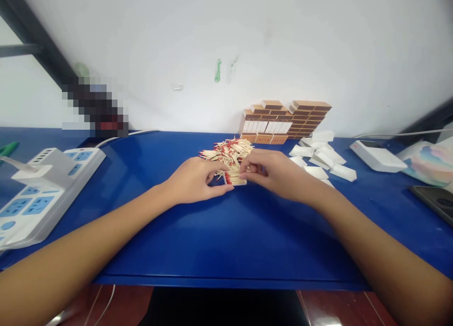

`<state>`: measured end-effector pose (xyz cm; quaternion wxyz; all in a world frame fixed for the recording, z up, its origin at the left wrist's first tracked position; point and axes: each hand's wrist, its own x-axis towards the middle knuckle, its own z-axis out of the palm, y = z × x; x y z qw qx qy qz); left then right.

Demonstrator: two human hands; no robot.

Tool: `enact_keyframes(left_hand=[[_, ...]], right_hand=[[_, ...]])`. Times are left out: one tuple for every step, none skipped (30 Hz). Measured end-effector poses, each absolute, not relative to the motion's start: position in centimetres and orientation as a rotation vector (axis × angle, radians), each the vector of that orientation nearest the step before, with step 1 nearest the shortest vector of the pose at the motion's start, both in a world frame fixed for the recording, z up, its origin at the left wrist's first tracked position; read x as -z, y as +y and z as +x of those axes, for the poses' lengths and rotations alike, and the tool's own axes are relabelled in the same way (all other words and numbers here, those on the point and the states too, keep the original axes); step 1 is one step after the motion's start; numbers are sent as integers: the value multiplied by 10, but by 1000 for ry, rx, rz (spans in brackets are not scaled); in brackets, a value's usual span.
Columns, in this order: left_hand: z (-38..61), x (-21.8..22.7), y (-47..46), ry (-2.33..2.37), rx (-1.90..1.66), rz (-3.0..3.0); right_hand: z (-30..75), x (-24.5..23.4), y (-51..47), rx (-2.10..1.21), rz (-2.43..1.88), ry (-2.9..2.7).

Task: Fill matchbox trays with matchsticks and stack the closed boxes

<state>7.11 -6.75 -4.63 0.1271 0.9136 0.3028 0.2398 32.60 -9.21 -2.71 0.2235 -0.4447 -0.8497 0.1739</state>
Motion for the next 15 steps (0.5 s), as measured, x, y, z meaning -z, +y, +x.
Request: enact_keyframes(left_hand=[[71,46,-68,883,-700,2651],[71,47,-68,884,-701,2643],[71,47,-67,883,-705,2634],[71,47,-67,880,-709,2629],[71,47,-67,878,-716,2626],[71,47,-67,878,-721,2627],[71,47,-67,880,-724,2629],[71,47,-68,882,-721,2634],[71,47,-68,881,-712,2641],[71,47,-68,876,-700,2651],[71,47,-68,867,-689,2661],[72,47,-68,855,-681,2670],[72,47,-68,846,-674,2676],[72,47,-68,842,-669,2679],[71,47,-68,842,-669,2679]], right_hand=[[326,27,-92,-481,-1227,-2335],[326,26,-92,-488,-1225,-2322],[326,26,-92,-497,-1225,-2308],[326,25,-92,-508,-1224,-2299],[326,25,-92,-519,-1222,-2298],[325,25,-92,-528,-1221,-2306],[325,26,-92,-533,-1222,-2320],[324,26,-92,-529,-1223,-2340],[324,27,-92,-519,-1223,-2363],[324,29,-92,-503,-1222,-2383],[323,30,-92,-486,-1220,-2398],[323,30,-92,-473,-1217,-2406],[323,31,-92,-465,-1212,-2409],[323,31,-92,-464,-1207,-2409],[322,31,-93,-468,-1201,-2408]])
